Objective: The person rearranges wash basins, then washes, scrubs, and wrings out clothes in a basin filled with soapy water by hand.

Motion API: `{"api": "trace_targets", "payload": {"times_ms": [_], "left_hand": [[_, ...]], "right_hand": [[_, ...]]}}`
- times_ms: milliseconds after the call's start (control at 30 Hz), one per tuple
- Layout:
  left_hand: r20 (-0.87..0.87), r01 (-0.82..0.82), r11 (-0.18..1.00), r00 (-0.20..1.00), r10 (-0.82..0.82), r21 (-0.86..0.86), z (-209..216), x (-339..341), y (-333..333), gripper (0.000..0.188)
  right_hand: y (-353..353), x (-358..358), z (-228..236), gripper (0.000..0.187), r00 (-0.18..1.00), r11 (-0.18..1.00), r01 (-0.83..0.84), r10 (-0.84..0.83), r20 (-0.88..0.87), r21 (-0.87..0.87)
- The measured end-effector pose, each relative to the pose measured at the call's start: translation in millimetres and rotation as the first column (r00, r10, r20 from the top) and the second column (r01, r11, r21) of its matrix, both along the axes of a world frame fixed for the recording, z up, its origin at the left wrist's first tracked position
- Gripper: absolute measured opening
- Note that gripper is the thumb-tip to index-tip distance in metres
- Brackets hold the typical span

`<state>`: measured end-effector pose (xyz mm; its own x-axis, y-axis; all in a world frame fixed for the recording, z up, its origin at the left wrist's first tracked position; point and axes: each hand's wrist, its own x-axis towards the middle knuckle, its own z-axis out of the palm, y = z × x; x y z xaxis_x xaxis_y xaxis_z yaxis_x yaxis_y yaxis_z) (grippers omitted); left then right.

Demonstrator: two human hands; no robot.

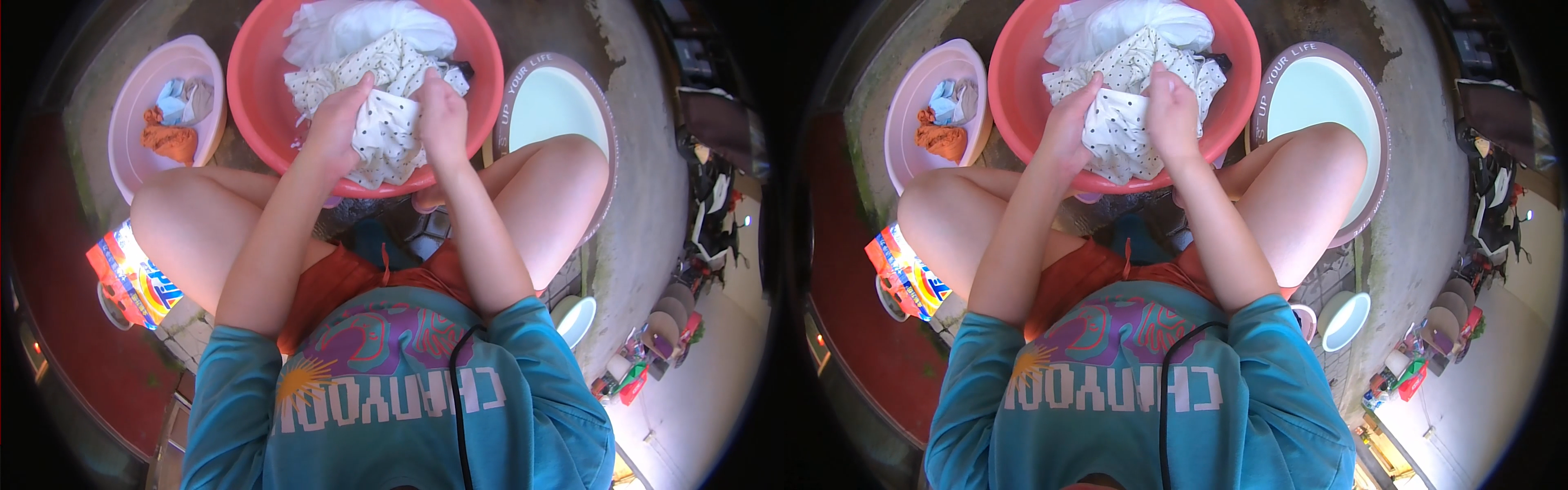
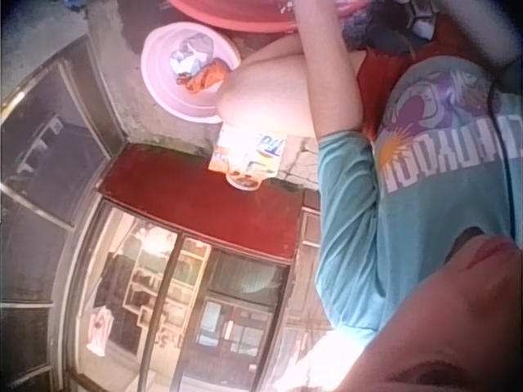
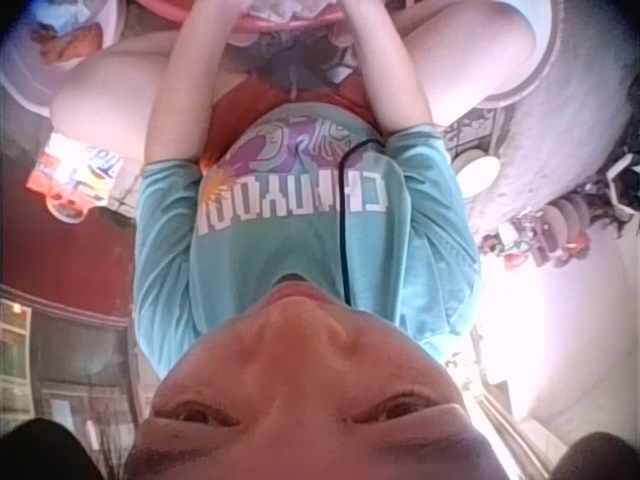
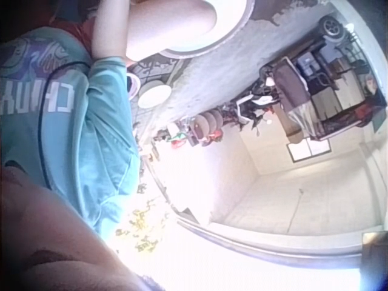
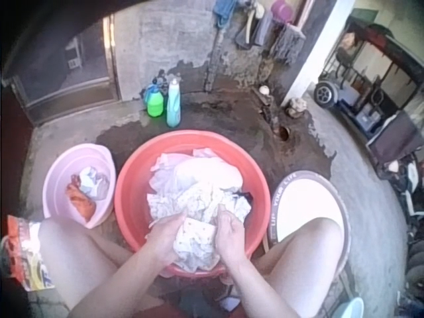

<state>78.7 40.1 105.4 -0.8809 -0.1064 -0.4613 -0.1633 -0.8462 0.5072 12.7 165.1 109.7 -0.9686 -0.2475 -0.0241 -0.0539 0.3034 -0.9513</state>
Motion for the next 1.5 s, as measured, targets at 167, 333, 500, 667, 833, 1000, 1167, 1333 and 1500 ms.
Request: {"api": "trace_targets", "payload": {"times_ms": [167, 333, 500, 667, 833, 1000, 1167, 1333, 1500], "left_hand": [[0.043, 0.024, 0.998, 0.999, -0.021, -0.066, 6, 0, -2, 0.034], [0.099, -0.041, 0.998, 0.994, 0.037, 0.038, 9, 1, -3, 0.036], [0.19, -0.039, 0.986, 0.982, 0.007, 0.164, -20, 5, 4, 0.029], [0.16, 0.008, 0.964, 0.986, -0.052, 0.264, -24, 10, -3, 0.03], [0.214, -0.098, 0.971, 0.976, 0.05, 0.219, -21, 1, 8, 0.033], [0.181, -0.035, 0.952, 0.983, -0.022, 0.305, -14, 3, 8, 0.037], [0.257, -0.076, 0.964, 0.966, 0.008, 0.254, -12, 4, 5, 0.031], [-0.445, 0.264, 0.872, 0.893, -0.06, 0.413, -96, 21, -18, 0.029], [0.256, -0.12, 0.972, 0.965, 0.066, 0.201, -21, 0, 5, 0.027]], "right_hand": [[8, -8, 18, 0.043, 0.953, 0.947, 0.122, -0.028, 0.301, -0.297], [1, 22, 17, 0.026, 0.98, 0.991, -0.115, 0.101, -0.17, -0.073], [-23, 39, -11, 0.017, 0.587, 0.938, -0.13, 0.333, -0.738, 0.32], [-29, 54, 9, 0.021, 0.608, 0.928, -0.172, 0.364, -0.706, 0.33], [-27, 32, -9, 0.017, 0.824, 0.949, -0.044, 0.21, -0.525, 0.311], [-26, 29, -15, 0.016, 0.792, 0.947, -0.068, 0.242, -0.561, 0.313], [-32, 39, -4, 0.021, 0.686, 0.952, -0.127, 0.286, -0.669, 0.277], [-35, 42, -9, 0.019, 0.854, 0.962, -0.072, 0.196, -0.482, 0.264], [-32, 48, 2, 0.012, 0.743, 0.96, -0.177, 0.275, -0.61, 0.217]]}}
